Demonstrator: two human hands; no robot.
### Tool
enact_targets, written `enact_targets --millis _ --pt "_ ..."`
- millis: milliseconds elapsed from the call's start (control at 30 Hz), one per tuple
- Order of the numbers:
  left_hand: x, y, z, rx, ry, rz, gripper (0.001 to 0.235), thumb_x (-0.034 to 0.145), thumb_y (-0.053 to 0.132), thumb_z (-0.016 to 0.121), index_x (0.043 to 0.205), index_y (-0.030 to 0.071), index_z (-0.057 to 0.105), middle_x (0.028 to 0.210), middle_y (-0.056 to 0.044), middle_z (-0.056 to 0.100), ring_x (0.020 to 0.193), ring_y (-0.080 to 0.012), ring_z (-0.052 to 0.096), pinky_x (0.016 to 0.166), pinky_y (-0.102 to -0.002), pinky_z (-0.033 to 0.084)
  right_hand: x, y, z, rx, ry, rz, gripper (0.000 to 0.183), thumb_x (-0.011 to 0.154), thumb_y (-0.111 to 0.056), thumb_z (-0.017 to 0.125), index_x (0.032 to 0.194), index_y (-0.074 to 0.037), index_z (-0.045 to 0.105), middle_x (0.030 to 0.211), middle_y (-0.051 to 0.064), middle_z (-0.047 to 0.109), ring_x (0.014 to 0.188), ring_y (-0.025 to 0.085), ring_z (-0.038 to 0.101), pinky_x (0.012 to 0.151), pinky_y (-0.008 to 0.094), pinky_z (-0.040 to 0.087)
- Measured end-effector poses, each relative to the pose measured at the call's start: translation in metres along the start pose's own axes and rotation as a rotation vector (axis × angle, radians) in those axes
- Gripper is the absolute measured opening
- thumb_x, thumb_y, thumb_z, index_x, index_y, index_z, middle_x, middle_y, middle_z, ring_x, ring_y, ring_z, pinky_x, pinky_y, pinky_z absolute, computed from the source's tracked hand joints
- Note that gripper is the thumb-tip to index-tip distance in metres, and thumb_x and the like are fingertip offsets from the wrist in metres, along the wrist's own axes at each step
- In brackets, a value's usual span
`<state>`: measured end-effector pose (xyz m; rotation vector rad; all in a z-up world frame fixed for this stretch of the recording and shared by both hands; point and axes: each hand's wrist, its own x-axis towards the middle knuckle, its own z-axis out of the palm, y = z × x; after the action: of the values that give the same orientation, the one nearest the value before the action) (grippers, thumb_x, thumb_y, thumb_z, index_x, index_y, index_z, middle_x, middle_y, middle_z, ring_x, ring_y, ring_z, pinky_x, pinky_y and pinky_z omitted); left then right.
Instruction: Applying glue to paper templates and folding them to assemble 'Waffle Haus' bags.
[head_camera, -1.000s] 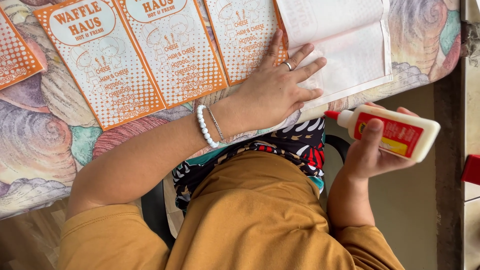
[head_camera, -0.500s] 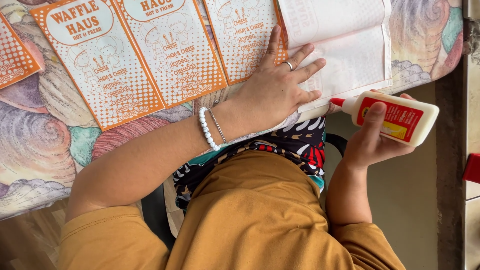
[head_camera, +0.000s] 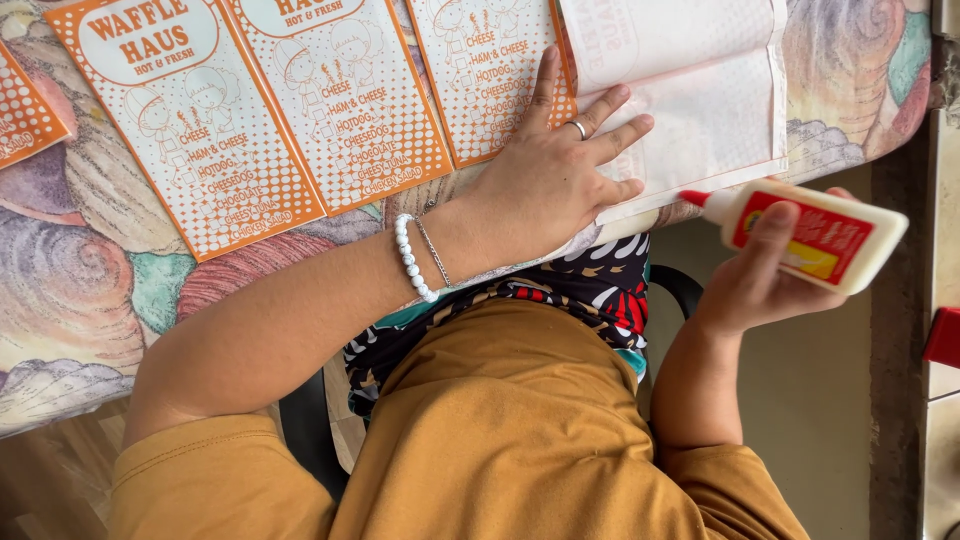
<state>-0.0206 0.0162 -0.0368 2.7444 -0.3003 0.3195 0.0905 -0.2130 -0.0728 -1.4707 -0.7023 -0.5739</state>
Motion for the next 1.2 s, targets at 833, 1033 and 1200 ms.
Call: enact_targets --millis 833,1033,1200 --pt "-0.001 -0.001 -0.002 -0.033 0.027 0.011 0.025 0.102 0.034 0.062 0.123 0.034 0.076 0.154 -0.014 0.054 0.148 -0.0423 0.037 0.110 -0.085 0.002 0.012 0.030 -0.029 -0.014 0.009 -0.045 0.041 0.109 0.018 0.068 0.139 0.001 0.046 0.130 0.035 0.061 0.103 0.050 0.065 0.090 0.064 0.066" --pt "-0.001 0.000 -0.008 -0.036 0.026 0.026 0.025 0.101 0.032 0.062 0.122 0.031 0.076 0.153 -0.015 0.054 0.148 -0.0425 0.037 0.109 -0.085 0.003 0.013 0.012 -0.009 -0.089 0.003 -0.112 0.029 0.106 0.009 0.072 0.129 0.007 0.054 0.121 0.030 0.065 0.103 0.044 0.068 0.093 0.056 0.063" --pt "-0.001 0.001 -0.008 -0.089 0.048 0.001 0.024 0.107 0.033 0.057 0.118 0.032 0.078 0.152 -0.014 0.055 0.147 -0.0412 0.040 0.110 -0.085 0.001 0.018 0.010 -0.009 -0.034 0.010 -0.035 0.033 0.105 0.004 0.072 0.128 0.010 0.049 0.121 0.032 0.062 0.090 0.047 0.069 0.076 0.055 0.064"
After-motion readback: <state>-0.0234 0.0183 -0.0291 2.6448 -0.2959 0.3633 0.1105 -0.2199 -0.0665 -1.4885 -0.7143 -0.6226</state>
